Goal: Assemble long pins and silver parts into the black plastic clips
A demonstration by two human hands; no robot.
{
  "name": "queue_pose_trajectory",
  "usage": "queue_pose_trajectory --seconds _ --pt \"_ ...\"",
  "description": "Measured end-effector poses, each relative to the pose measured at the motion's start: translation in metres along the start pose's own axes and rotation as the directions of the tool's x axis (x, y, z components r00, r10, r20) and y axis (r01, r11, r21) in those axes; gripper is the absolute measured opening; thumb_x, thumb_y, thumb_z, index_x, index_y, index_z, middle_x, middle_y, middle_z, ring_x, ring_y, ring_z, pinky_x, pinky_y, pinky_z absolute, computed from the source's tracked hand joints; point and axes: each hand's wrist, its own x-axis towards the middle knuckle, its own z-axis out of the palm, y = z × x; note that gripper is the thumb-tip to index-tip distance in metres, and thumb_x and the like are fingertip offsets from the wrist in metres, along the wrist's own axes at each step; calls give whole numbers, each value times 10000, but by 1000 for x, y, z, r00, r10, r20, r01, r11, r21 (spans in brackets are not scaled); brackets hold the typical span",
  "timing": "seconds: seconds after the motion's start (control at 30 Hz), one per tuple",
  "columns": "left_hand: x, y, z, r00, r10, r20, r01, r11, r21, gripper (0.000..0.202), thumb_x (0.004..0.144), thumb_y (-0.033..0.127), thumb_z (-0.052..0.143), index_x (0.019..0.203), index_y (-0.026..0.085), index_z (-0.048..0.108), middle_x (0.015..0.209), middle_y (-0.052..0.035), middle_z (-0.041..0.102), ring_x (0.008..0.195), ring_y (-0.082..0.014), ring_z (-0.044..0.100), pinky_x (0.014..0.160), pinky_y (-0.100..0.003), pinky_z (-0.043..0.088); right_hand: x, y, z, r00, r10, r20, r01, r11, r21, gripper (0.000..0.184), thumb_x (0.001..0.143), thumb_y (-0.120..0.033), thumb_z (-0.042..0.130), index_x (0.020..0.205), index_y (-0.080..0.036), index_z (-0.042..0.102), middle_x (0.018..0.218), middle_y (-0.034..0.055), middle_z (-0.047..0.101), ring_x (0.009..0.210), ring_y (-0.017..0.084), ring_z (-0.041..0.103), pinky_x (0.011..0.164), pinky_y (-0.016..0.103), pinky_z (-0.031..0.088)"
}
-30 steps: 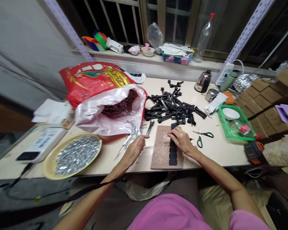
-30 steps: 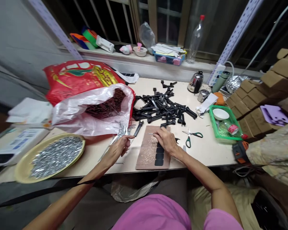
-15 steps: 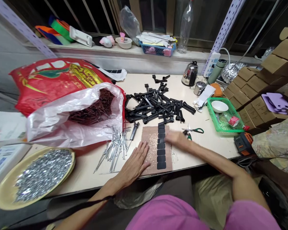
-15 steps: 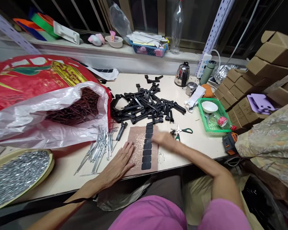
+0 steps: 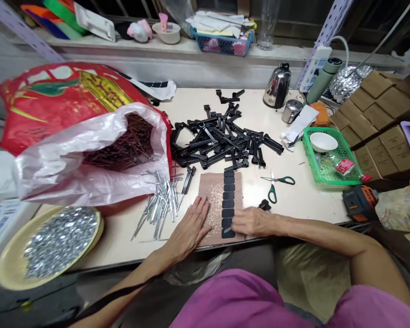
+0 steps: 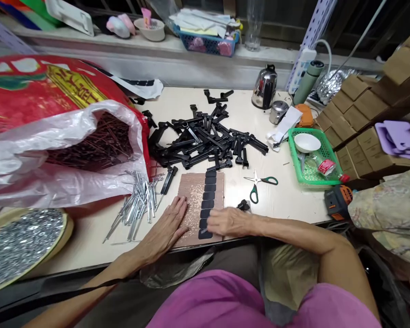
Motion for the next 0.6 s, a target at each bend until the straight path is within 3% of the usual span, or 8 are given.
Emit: queue_pose_trajectory --seconds 0.07,0.1,0.2,0.3,0.4,0.47,0.53,0.6 --pt "1 0 -1 1000 11 -2 -11 1000 -10 687 969 355 298 1483 203 -132 1546 -186 214 1424 -314 125 1080 -527 335 -6 -12 5 999 46 -12 -46 999 27 311 986 -152 330 811 -164 586 729 11 547 714 115 483 556 210 414" --pt "1 0 -2 1000 13 -2 -13 1000 -14 690 968 350 305 1484 204 -129 1548 -181 208 1425 -312 122 1085 -527 329 -6 -10 6 990 135 -34 -134 991 30 310 989 -173 332 820 -160 592 735 17 554 713 118 481 548 211 410" --pt "2 0 -3 1000 14 3 -14 1000 -21 697 964 347 321 1486 203 -119 1548 -180 208 1426 -309 127 1087 -529 325 1 19 -1 928 355 -109 -355 935 27 302 986 -248 367 839 -150 612 780 44 577 767 140 491 578 230 428" --pt "1 0 -2 1000 8 17 -8 1000 -17 686 969 344 301 1483 201 -130 1543 -189 220 1424 -309 137 1084 -535 323 11 44 -8 915 381 -132 -383 924 13 287 975 -287 401 848 -157 623 806 55 582 834 161 490 633 254 444" --pt "1 -1 0 1000 8 17 -8 1000 -16 687 969 357 293 1482 200 -137 1539 -197 232 1425 -311 137 1084 -533 322 14 39 -7 898 420 -132 -427 904 -22 326 987 -269 359 822 -165 619 780 54 565 820 164 472 595 248 423" --pt "0 -2 1 1000 2 22 -2 1000 -25 681 970 369 284 1483 202 -131 1540 -195 231 1426 -311 145 1084 -533 319 10 22 -2 926 364 -102 -369 928 -38 371 997 -205 293 812 -164 612 735 39 541 760 149 461 548 232 389" --pt "0 -3 2 1000 -2 28 3 999 -36 673 971 373 276 1484 203 -124 1542 -194 227 1427 -311 144 1084 -536 316 5 1 0 977 208 -54 -210 977 -37 388 994 -149 259 824 -158 607 707 24 524 714 133 454 532 227 363" --pt "0 -4 3 1000 -3 28 4 999 -42 673 971 371 279 1486 192 -116 1540 -202 226 1431 -311 121 1082 -536 317 1 -20 -3 994 92 -57 -94 995 -34 364 993 -146 281 826 -148 604 703 22 522 703 127 456 549 235 354"
